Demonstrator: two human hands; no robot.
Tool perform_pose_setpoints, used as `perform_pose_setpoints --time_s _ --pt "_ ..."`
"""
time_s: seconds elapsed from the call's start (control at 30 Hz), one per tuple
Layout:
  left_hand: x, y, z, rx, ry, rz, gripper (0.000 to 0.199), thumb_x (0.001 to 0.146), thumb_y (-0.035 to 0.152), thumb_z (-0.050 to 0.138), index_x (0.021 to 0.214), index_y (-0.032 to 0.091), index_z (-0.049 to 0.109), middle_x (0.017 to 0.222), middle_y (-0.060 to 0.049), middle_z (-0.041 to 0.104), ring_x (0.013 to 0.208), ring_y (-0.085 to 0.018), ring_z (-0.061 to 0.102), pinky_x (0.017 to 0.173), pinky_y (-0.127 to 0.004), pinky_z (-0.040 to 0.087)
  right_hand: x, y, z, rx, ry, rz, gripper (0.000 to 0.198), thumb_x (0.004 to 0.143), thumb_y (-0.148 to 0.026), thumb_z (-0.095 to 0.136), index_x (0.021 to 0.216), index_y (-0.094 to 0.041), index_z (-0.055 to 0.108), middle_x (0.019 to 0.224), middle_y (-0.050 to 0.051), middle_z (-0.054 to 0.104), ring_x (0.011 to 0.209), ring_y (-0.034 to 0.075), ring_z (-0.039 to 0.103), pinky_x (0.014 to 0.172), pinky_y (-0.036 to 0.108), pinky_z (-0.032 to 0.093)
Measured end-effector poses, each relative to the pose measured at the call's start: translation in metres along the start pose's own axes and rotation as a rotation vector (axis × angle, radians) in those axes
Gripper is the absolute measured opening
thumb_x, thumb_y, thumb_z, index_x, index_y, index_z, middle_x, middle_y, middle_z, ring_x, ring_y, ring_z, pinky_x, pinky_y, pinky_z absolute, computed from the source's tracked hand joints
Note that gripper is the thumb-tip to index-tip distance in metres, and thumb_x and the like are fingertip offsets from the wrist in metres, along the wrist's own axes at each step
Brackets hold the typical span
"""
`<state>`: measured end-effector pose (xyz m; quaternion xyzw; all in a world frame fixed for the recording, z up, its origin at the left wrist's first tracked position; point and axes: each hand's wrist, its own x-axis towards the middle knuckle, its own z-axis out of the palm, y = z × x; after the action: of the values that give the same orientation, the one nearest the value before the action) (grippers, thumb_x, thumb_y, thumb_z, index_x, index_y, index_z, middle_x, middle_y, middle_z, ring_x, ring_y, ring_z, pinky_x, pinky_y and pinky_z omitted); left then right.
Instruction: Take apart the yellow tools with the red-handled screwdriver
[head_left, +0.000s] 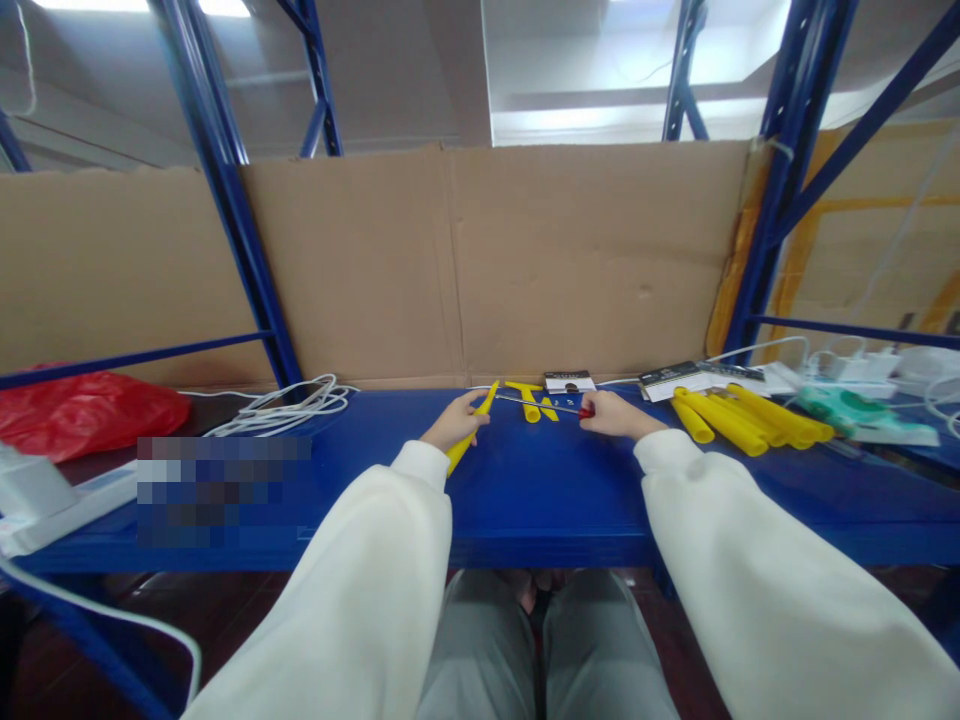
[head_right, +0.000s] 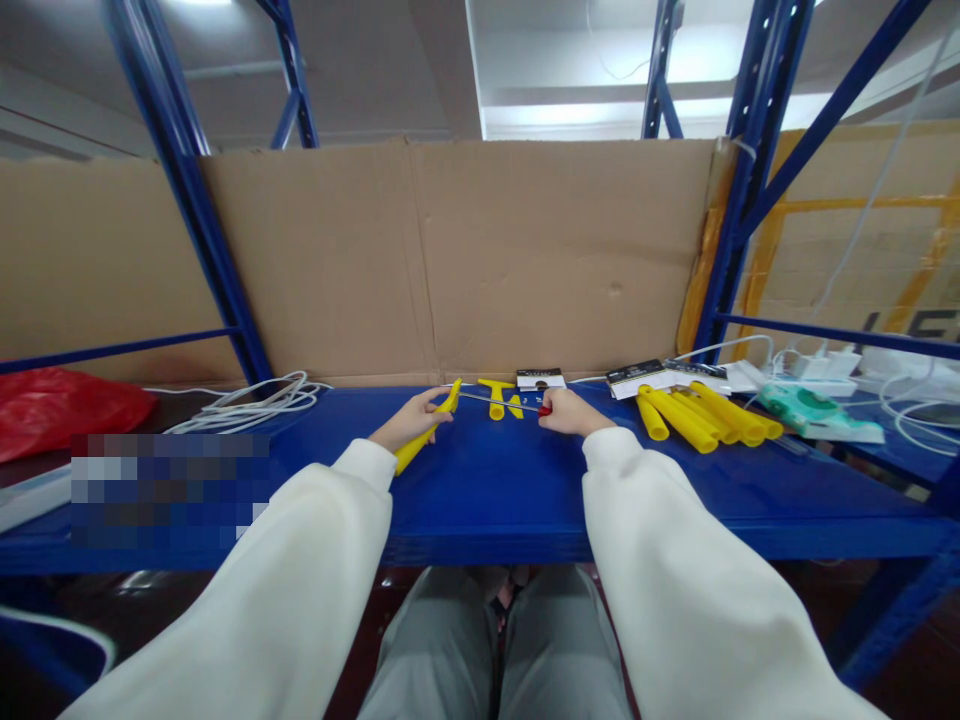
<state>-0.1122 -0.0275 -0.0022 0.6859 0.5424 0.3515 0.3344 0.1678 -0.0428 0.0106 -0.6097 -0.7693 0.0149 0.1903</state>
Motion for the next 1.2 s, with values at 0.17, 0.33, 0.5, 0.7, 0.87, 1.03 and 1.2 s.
perform_pose_setpoints --time_s 0.17,0.33,0.5,0.7,0.87,1.03,1.2 --pt "-0.0027 0.0029 0.0 -0.009 0.013 -0.006 0.067 0.085 0.007 0.06 0.149 0.018 0.045 0.076 0.001 0.064 0.038 -0.008 0.05 0.043 -0.022 0.046 -0.0006 -0.0004 0.0006 0.026 -0.029 0.001 0.013 0.071 -0.01 0.063 0.081 -0.016 0.068 0.078 0.004 0.071 0.072 0.017 0.064 0.062 0.022 0.043" --pt "-0.0052 0.0063 -0.0002 -0.036 0.004 -0.019 0.068 0.084 0.004 0.06 0.149 0.019 0.045 0.072 0.004 0.061 0.037 -0.007 0.048 0.042 -0.02 0.046 0.0003 0.001 -0.0007 0.01 -0.064 0.0 0.011 0.078 -0.015 0.058 0.074 -0.017 0.068 0.069 0.004 0.069 0.069 0.017 0.064 0.062 0.023 0.043" --pt "-0.0043 0.0052 -0.0003 -0.052 -0.018 0.0 0.069 0.084 0.003 0.061 0.149 0.019 0.045 0.067 0.006 0.058 0.037 -0.006 0.048 0.042 -0.019 0.046 0.0 0.0006 -0.001 -0.048 0.023 0.036 0.006 0.072 -0.012 0.064 0.074 -0.018 0.066 0.071 0.004 0.07 0.071 0.018 0.066 0.062 0.023 0.044" --pt "-0.0011 0.0015 -0.0015 -0.019 -0.026 0.014 0.07 0.083 0.006 0.061 0.149 0.018 0.045 0.071 0.003 0.061 0.038 -0.008 0.05 0.046 -0.023 0.05 -0.0043 -0.0015 -0.0009 0.071 -0.054 0.138 0.015 0.073 -0.013 0.066 0.087 -0.018 0.063 0.065 0.001 0.067 0.051 0.014 0.062 0.05 0.021 0.042" --pt "0.0004 0.0 -0.0011 -0.005 -0.023 0.01 0.07 0.083 0.007 0.061 0.15 0.017 0.044 0.073 0.001 0.063 0.038 -0.008 0.05 0.046 -0.022 0.049 -0.0036 -0.0012 -0.0008 0.031 -0.05 0.143 0.014 0.073 -0.015 0.068 0.086 -0.018 0.064 0.064 0.001 0.066 0.054 0.015 0.063 0.053 0.022 0.043" --pt "-0.0013 0.0021 -0.0005 0.002 -0.006 -0.002 0.069 0.083 0.006 0.061 0.15 0.017 0.044 0.076 0.001 0.065 0.038 -0.008 0.05 0.045 -0.022 0.049 -0.0012 0.0005 -0.0021 0.015 -0.008 0.029 0.007 0.068 -0.014 0.066 0.074 -0.017 0.067 0.07 0.003 0.069 0.07 0.018 0.064 0.064 0.024 0.045" --pt "-0.0049 0.0054 -0.0005 -0.007 0.01 -0.009 0.068 0.084 0.005 0.06 0.149 0.018 0.045 0.073 0.003 0.062 0.038 -0.007 0.049 0.043 -0.021 0.047 -0.0031 0.0017 -0.0025 0.119 -0.1 -0.011 0.006 0.07 -0.016 0.061 0.066 -0.018 0.065 0.057 -0.002 0.06 0.061 0.016 0.058 0.06 0.024 0.043"
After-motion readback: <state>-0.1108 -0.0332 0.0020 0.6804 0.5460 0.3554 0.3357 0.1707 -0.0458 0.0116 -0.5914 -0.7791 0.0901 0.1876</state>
